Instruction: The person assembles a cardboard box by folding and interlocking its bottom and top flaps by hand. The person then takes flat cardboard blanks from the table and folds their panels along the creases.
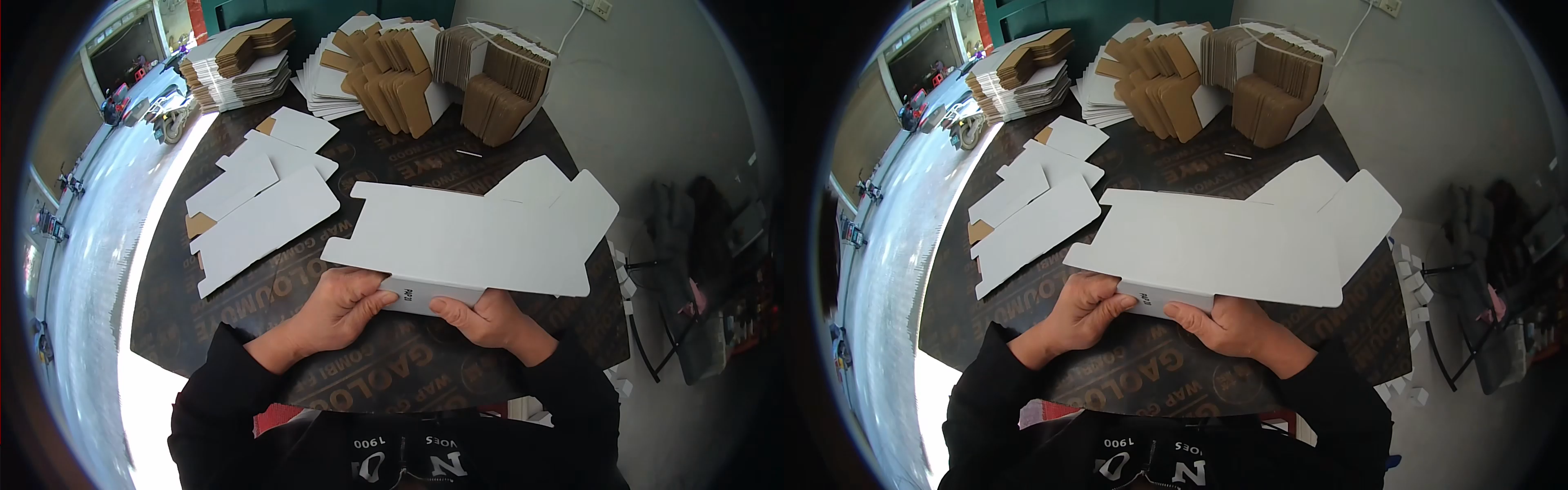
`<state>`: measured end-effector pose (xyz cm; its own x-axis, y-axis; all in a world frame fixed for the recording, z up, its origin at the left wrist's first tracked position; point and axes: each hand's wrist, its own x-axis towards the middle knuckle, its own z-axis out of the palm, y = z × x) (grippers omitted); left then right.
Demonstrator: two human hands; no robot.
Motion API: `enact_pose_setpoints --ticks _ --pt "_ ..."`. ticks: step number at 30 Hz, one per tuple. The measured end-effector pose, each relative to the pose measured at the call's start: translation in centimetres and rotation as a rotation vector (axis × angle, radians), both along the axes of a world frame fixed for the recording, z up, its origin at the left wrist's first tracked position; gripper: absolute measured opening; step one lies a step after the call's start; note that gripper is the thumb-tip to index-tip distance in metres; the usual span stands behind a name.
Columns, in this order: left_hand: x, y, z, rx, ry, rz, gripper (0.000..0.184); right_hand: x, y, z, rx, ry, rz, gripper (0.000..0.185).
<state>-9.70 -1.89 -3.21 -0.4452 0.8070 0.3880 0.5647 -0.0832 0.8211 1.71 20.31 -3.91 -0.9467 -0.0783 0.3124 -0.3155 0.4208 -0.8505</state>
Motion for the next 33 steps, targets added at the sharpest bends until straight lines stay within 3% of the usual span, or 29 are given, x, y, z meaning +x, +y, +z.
enact_pose_setpoints --ticks 5,9,15,20,25,29,33 --pt "-0.1 0.1 0.0 0.035 0.030 -0.017 0.013 0.4 -0.8 0.2 -0.079 0.032 -0.017 0.036" --pt "-0.2 0.0 -0.2 0.022 0.098 -0.026 0.014 0.7 -0.5 -0.1 0.060 0.045 -0.003 0.029" --pt "-0.1 0.0 0.2 0.031 0.052 -0.021 0.014 0.5 -0.8 0.4 0.010 0.051 -0.001 0.030" --pt "-0.1 0.0 0.1 -0.014 0.079 -0.020 0.011 0.1 -0.6 0.0 -0.145 0.235 -0.042 0.032" --pt "-0.1 -0.1 0.7 -0.064 -0.039 -0.031 0.009 0.2 0.1 0.3 -0.455 -0.006 -0.115 0.040" --pt "-1.0 0.5 0.8 0.043 0.129 -0.102 0.021 -0.3 0.8 0.9 -0.841 -0.111 -0.069 0.047" --pt "-1.8 0.2 -0.1 -0.016 0.316 -0.209 0.029 -0.2 0.1 1.4 -0.898 -0.129 -0.094 0.049"
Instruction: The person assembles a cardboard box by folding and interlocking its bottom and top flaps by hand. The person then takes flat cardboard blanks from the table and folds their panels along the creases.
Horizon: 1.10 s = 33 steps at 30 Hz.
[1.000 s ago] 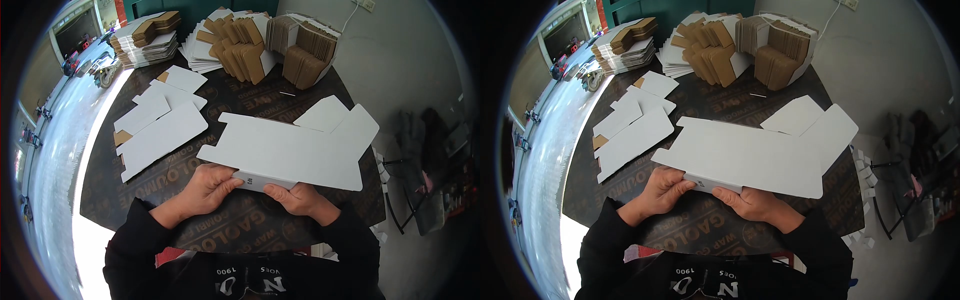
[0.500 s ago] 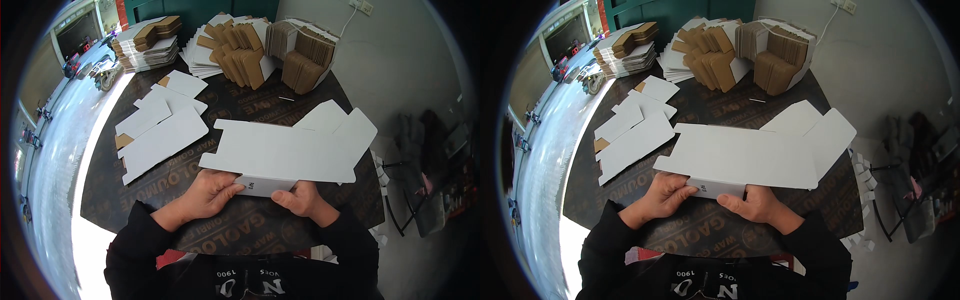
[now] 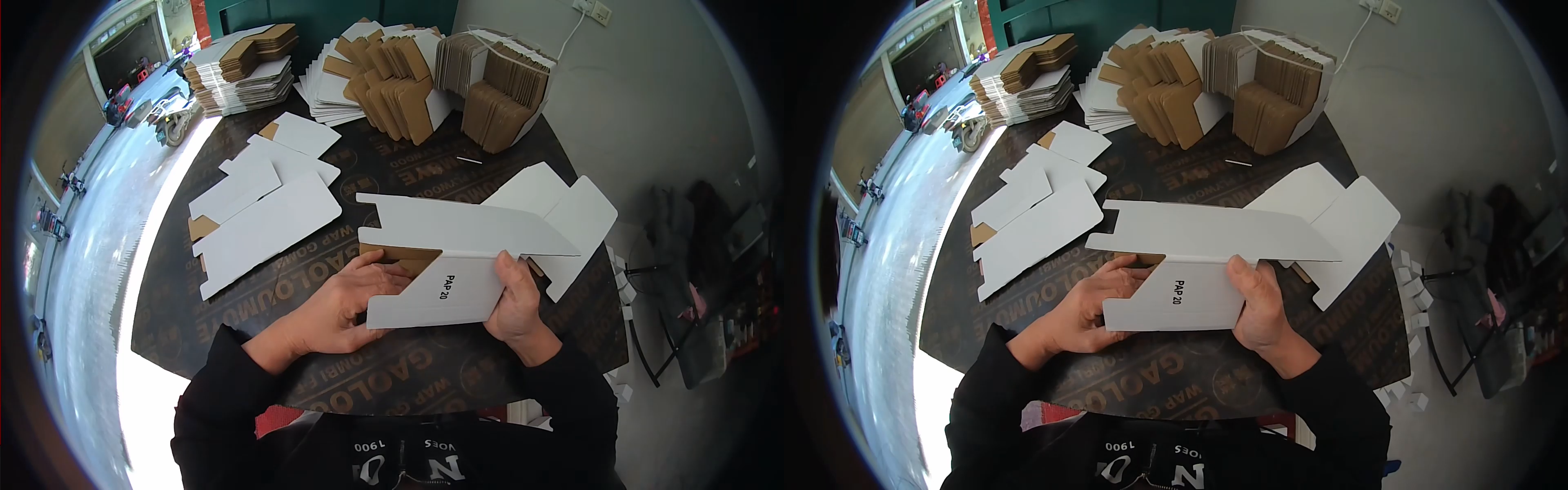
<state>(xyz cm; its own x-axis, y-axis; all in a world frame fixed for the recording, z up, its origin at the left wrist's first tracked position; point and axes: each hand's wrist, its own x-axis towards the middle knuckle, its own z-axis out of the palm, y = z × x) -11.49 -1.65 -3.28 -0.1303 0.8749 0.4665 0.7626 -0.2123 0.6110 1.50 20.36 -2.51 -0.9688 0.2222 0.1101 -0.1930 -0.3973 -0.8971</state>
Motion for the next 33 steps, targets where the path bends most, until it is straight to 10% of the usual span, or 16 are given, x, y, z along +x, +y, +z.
enact_pose_setpoints --ticks 22,25,33 --pt "0.9 0.8 0.1 0.091 0.095 0.202 0.032 0.2 1.0 0.8 0.338 0.142 -0.356 0.063" --pt "-0.3 -1.6 -0.4 -0.074 -0.318 0.454 0.032 0.5 1.4 0.8 0.416 0.312 -0.404 0.070" --pt "-2.0 -2.2 2.5 0.501 -0.487 0.584 0.037 2.4 3.0 -0.4 0.721 0.352 -0.161 0.069"
